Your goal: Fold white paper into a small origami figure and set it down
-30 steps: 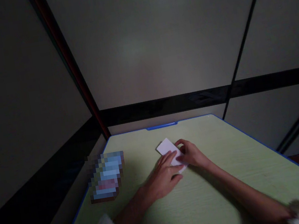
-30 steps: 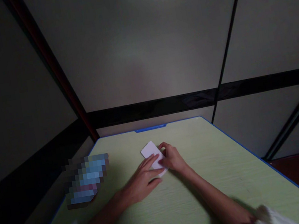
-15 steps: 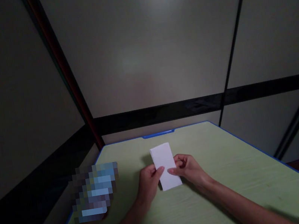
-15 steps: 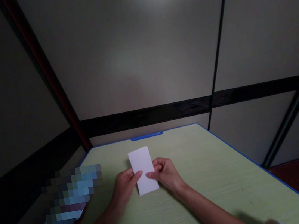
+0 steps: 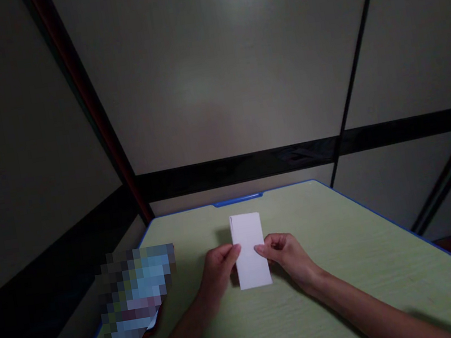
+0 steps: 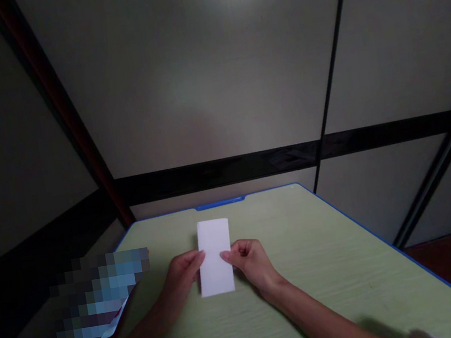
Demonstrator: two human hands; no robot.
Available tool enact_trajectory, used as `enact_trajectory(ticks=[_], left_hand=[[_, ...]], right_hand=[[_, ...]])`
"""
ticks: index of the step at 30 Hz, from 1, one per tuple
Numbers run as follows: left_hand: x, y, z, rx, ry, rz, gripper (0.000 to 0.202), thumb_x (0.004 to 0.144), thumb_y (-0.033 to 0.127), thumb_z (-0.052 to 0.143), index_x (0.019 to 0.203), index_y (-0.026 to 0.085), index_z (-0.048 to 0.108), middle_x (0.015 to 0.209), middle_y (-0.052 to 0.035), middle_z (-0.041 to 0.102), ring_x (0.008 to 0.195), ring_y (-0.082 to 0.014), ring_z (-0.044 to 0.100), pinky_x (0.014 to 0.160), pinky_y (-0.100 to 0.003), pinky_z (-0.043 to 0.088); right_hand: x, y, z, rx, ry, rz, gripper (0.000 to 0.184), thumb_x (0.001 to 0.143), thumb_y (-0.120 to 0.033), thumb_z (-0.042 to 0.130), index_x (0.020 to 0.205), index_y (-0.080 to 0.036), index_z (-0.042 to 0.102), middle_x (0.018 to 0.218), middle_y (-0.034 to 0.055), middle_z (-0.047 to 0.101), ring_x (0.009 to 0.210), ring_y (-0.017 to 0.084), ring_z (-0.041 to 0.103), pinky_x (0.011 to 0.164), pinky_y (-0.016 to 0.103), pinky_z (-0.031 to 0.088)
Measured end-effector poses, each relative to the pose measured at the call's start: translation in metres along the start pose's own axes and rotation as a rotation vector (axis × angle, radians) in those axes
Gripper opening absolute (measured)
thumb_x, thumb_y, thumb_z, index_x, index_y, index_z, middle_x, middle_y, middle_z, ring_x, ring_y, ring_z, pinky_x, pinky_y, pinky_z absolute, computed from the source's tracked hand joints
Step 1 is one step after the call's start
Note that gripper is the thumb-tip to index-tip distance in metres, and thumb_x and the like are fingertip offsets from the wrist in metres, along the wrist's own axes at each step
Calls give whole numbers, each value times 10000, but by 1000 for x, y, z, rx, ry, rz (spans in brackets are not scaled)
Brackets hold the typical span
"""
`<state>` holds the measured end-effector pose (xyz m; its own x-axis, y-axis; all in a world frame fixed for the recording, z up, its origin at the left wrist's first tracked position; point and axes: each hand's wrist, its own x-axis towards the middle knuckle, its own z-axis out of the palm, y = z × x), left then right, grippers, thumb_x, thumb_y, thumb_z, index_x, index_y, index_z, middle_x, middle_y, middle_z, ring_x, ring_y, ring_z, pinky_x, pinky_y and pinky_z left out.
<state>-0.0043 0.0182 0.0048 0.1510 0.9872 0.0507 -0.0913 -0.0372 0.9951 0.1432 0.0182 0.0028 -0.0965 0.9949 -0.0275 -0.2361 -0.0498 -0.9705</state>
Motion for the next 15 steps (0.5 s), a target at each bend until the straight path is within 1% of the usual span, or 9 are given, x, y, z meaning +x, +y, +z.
enact_trajectory(ticks=[3, 6, 8, 12, 15], left_hand=[[-2, 3, 1, -151, -33, -72, 350, 620, 443, 594, 667, 96, 618, 575, -35, 620, 544, -139, 559, 511, -239, 424], [-5, 6, 4, -271, -89, -117, 358, 619, 438, 602, 693, 88, 617, 611, -57, 638, 601, -160, 587, 555, -258, 440], [-6, 6, 6, -337, -105, -157, 358, 604, 431, 618, 715, 91, 615, 623, -61, 645, 633, -175, 599, 586, -275, 448], [-7, 8, 9, -399, -80, -206, 385, 543, 431, 659, 737, 102, 614, 648, -65, 655, 696, -204, 606, 628, -299, 456], [-8, 11, 10, -399, -105, -213, 396, 547, 444, 648, 755, 108, 618, 684, -73, 660, 725, -212, 605, 645, -306, 457]], right_hand=[[1, 1, 0, 54, -34, 6, 304, 512, -328, 709, 460, -122, 492, 385, -59, 457, 387, 34, 336, 430, 194, 181], [0, 0, 1, 107, -66, 14, 306, 490, -329, 723, 452, -122, 501, 380, -58, 460, 389, 35, 342, 434, 194, 187], [0, -2, 2, 147, -83, 23, 311, 471, -330, 732, 444, -124, 501, 377, -57, 460, 390, 36, 344, 434, 192, 192], [-1, -3, 3, 210, -118, 33, 311, 462, -323, 741, 434, -127, 500, 377, -56, 468, 393, 36, 356, 433, 187, 206], [-2, -2, 4, 229, -130, 34, 308, 455, -326, 745, 437, -129, 509, 385, -54, 482, 393, 36, 365, 433, 186, 217]])
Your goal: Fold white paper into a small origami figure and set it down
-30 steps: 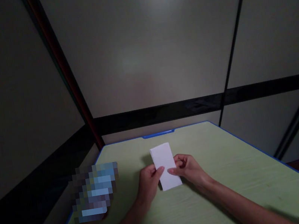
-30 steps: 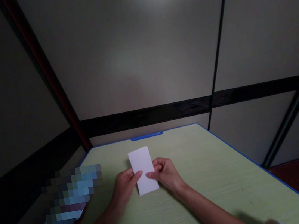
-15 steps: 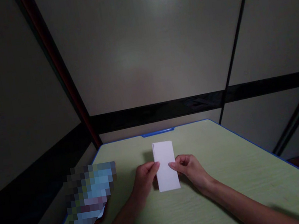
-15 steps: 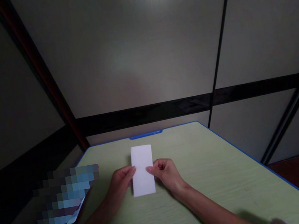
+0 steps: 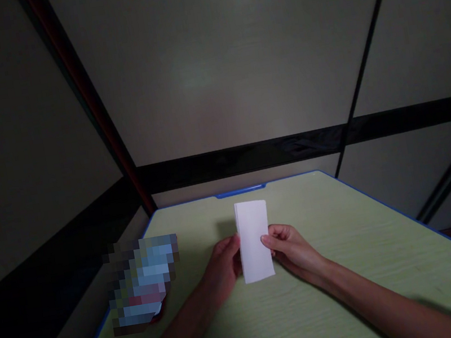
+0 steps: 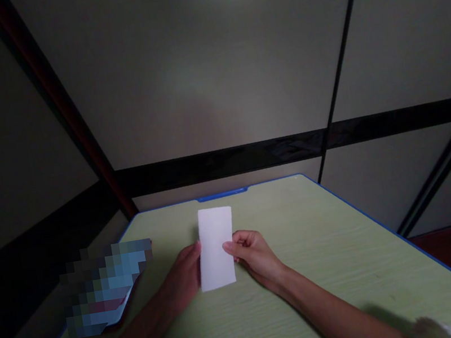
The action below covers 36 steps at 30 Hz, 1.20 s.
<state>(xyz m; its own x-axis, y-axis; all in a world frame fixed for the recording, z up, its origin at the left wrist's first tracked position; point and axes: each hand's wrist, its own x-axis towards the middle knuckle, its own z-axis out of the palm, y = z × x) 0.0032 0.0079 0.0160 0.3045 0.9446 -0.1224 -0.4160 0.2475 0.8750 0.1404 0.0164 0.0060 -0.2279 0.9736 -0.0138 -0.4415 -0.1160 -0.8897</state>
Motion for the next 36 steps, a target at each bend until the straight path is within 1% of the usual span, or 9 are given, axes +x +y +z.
enact_trajectory(ticks=[4, 8, 10, 12, 16, 19, 26, 30, 36], left_hand=[[1, -1, -1, 29, -19, 0, 399, 570, 457, 623, 764, 108, 618, 673, -74, 657, 700, -202, 607, 618, -295, 456], [6, -4, -6, 147, 84, 105, 341, 617, 422, 594, 750, 108, 610, 620, -42, 645, 586, -154, 593, 526, -250, 440], [8, -5, -8, 274, 132, 151, 265, 606, 360, 616, 692, 109, 608, 576, -19, 633, 510, -122, 567, 477, -219, 417], [9, -5, -9, 363, 143, 173, 205, 576, 297, 644, 650, 110, 605, 551, -10, 630, 481, -111, 558, 463, -206, 407], [11, -4, -8, 419, 122, 239, 156, 556, 245, 650, 633, 118, 605, 597, -34, 657, 563, -149, 599, 524, -233, 442], [11, -2, -9, 470, 130, 318, 135, 585, 201, 613, 691, 118, 617, 646, -40, 668, 613, -157, 608, 553, -231, 451], [9, 13, -8, 626, 239, 395, 234, 567, 67, 521, 768, 118, 628, 483, 38, 590, 502, -109, 555, 512, -189, 422], [7, 19, -6, 688, 279, 398, 262, 544, 61, 524, 789, 107, 606, 466, 47, 573, 477, -102, 532, 488, -183, 410], [7, 21, -8, 691, 278, 367, 261, 532, 69, 522, 780, 115, 587, 442, 56, 554, 446, -97, 517, 447, -177, 385]], right_hand=[[0, 2, 0, 7, 6, 1, 316, 432, -336, 751, 433, -128, 512, 387, -51, 485, 388, 36, 362, 424, 183, 218], [1, 4, -1, -11, 81, -9, 297, 456, -320, 741, 455, -130, 513, 400, -51, 486, 390, 41, 371, 426, 186, 237], [2, 5, -1, -63, 140, -22, 281, 472, -325, 731, 486, -127, 532, 431, -39, 511, 403, 51, 394, 434, 196, 259], [2, 5, -1, -148, 192, -44, 281, 481, -338, 720, 496, -120, 543, 447, -28, 522, 410, 58, 403, 434, 204, 269], [3, 4, 0, -303, 262, -115, 309, 463, -375, 708, 454, -117, 538, 426, -25, 501, 406, 58, 376, 421, 208, 263], [2, 4, 2, -363, 298, -173, 318, 461, -392, 695, 431, -128, 520, 414, -30, 472, 408, 59, 351, 420, 211, 263], [0, 9, 4, -449, 285, -250, 308, 558, -376, 626, 436, -153, 451, 421, -49, 391, 422, 63, 308, 423, 210, 245], [-2, 8, 8, -477, 279, -253, 303, 578, -365, 605, 440, -157, 433, 430, -49, 380, 431, 64, 299, 428, 208, 243], [-4, 5, 12, -530, 272, -251, 306, 597, -375, 576, 443, -168, 411, 436, -47, 365, 428, 71, 289, 425, 214, 228]])
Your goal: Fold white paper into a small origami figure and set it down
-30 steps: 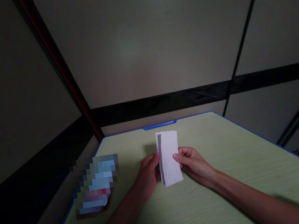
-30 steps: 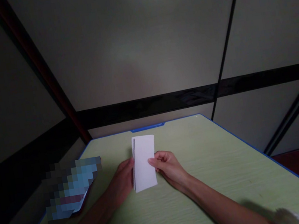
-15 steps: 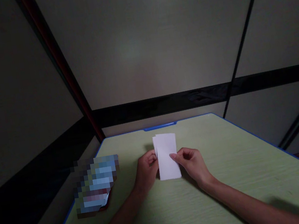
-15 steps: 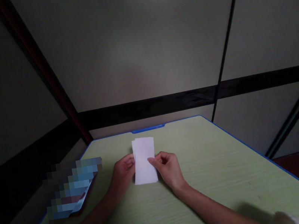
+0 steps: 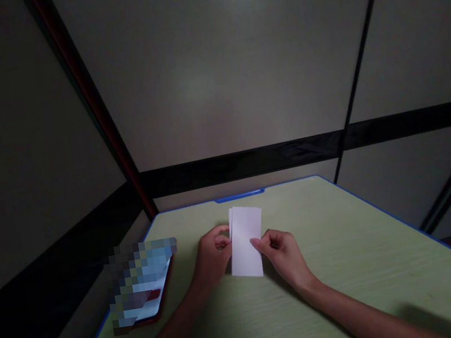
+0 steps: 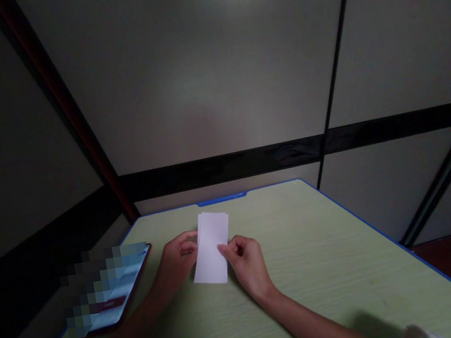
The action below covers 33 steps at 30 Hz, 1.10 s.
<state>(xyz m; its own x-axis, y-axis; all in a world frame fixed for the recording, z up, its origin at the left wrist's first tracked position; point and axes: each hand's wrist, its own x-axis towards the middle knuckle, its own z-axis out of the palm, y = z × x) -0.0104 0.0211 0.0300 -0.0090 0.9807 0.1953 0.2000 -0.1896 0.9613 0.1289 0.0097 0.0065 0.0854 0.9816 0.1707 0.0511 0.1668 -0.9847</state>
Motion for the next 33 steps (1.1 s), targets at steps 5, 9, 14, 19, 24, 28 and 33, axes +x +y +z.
enact_trajectory(ticks=[5, 9, 14, 19, 24, 28, 33], left_hand=[[0, 0, 1, 5, -29, -13, 264, 527, 79, 515, 782, 112, 574, 431, 60, 540, 437, -96, 508, 438, -176, 371], [3, -3, -2, 39, -21, -20, 261, 538, 109, 531, 798, 111, 556, 427, 66, 521, 433, -104, 505, 444, -191, 374], [17, -13, -29, 416, 101, 46, 300, 625, 210, 535, 900, 92, 557, 502, 34, 546, 519, -134, 543, 503, -219, 399], [26, -22, -58, 901, 143, 0, 367, 703, 150, 455, 1061, 85, 500, 710, -67, 616, 707, -201, 569, 624, -276, 404], [19, -27, -69, 1052, 150, -72, 381, 736, 117, 407, 1113, 70, 445, 851, -167, 600, 833, -278, 554, 679, -363, 402], [18, -27, -65, 1030, 262, 83, 439, 699, 129, 461, 1136, 98, 424, 1053, -172, 511, 1009, -296, 466, 779, -398, 381], [16, -13, -33, 52, 183, 30, 374, 741, 417, 385, 863, 98, 539, 817, -105, 600, 729, -193, 579, 662, -321, 449]], right_hand=[[0, 2, 0, -34, 0, -12, 311, 612, -365, 568, 443, -168, 397, 439, -49, 346, 435, 70, 282, 429, 214, 219], [1, 6, -2, -40, -2, -15, 316, 619, -368, 568, 448, -163, 399, 445, -48, 349, 443, 69, 281, 437, 215, 213], [8, 10, -5, 44, 16, 8, 321, 615, -376, 578, 466, -160, 395, 459, -55, 336, 456, 64, 274, 446, 211, 203], [7, 13, -4, 145, -79, 26, 343, 637, -402, 564, 486, -164, 368, 462, -63, 317, 453, 59, 266, 443, 206, 180], [4, 10, -2, 175, -136, 41, 355, 642, -417, 563, 497, -165, 361, 457, -66, 326, 445, 56, 264, 438, 204, 166], [5, 9, -3, 161, -143, 37, 366, 642, -425, 565, 498, -165, 353, 466, -66, 316, 454, 55, 258, 444, 204, 168], [5, 10, -3, 131, -204, 52, 382, 613, -445, 583, 502, -170, 340, 473, -70, 289, 456, 54, 244, 446, 205, 167]])
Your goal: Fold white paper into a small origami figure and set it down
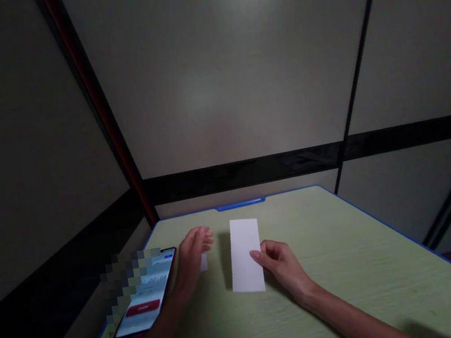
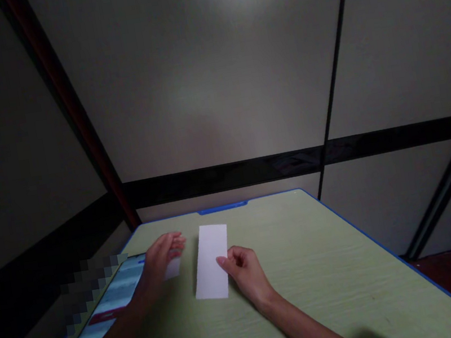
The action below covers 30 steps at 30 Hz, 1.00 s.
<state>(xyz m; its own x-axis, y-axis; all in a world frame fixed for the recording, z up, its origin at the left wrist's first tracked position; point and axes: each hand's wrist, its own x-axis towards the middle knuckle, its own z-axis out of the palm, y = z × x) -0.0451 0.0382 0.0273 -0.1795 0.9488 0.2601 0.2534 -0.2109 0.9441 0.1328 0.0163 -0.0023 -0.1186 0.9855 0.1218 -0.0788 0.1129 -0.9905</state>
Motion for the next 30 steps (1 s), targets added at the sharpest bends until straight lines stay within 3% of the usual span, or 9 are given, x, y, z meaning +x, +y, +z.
enact_trajectory(ticks=[3, 6, 9, 13, 16, 18, 21, 25, 30], left_hand=[[-13, 8, 22, -374, -154, -212, 393, 667, 477, 477, 747, 100, 557, 596, -44, 598, 532, -149, 559, 531, -270, 435], [-25, 10, 35, -407, -249, -244, 279, 575, 357, 617, 675, 100, 578, 570, -29, 611, 506, -134, 544, 486, -234, 405], [-33, 9, 36, -338, -214, -230, 224, 543, 286, 641, 641, 88, 601, 559, -33, 623, 477, -131, 528, 456, -224, 377], [-39, 9, 29, -227, -121, -232, 204, 558, 286, 627, 589, 86, 603, 480, -8, 582, 420, -108, 479, 413, -206, 321], [-40, 7, 28, -196, -104, -227, 208, 555, 289, 628, 543, 86, 588, 446, 3, 552, 401, -92, 442, 397, -196, 292], [-39, 5, 29, -219, -109, -239, 206, 547, 289, 630, 546, 88, 589, 450, 0, 556, 406, -96, 447, 399, -199, 302], [-38, 1, 31, -238, -138, -263, 213, 536, 296, 639, 557, 88, 595, 466, -10, 571, 416, -107, 464, 399, -203, 313], [-40, -2, 30, -237, -123, -257, 234, 554, 315, 643, 495, 107, 554, 407, 20, 509, 383, -87, 421, 379, -189, 274], [-47, 1, 35, -280, -98, -251, 213, 560, 307, 642, 512, 107, 583, 451, 0, 567, 411, -110, 467, 407, -205, 323]], right_hand=[[0, 1, 1, -46, -58, -5, 384, 611, -457, 573, 502, -170, 342, 481, -65, 296, 462, 56, 254, 448, 204, 185], [-1, -1, 1, -137, -128, -34, 385, 633, -438, 556, 486, -176, 316, 473, -68, 279, 455, 56, 247, 435, 201, 194], [-6, -11, -3, -303, -104, -108, 308, 715, -378, 497, 528, -163, 380, 487, -56, 318, 454, 67, 289, 431, 201, 238], [-13, -30, -23, -670, -153, -528, 97, 785, -187, 437, 801, -143, 522, 736, 35, 509, 656, 118, 457, 568, 228, 368], [-15, -38, -38, -986, -380, -835, 255, 782, -71, 390, 960, -172, 542, 909, 82, 531, 829, 164, 458, 669, 278, 382], [-16, -39, -42, -1128, -411, -949, 250, 791, -107, 421, 988, -191, 552, 898, 84, 548, 802, 176, 460, 653, 304, 375], [-21, -39, -38, -1148, -447, -922, 166, 810, -208, 445, 890, -183, 588, 823, 64, 566, 765, 165, 470, 641, 293, 373], [-28, -38, -33, -1118, -447, -660, 135, 800, -240, 462, 810, -154, 566, 720, 45, 563, 700, 149, 475, 633, 275, 385], [-31, -34, -36, -974, -497, -680, 110, 785, -213, 486, 809, -169, 584, 774, 53, 571, 744, 155, 482, 659, 281, 386]])
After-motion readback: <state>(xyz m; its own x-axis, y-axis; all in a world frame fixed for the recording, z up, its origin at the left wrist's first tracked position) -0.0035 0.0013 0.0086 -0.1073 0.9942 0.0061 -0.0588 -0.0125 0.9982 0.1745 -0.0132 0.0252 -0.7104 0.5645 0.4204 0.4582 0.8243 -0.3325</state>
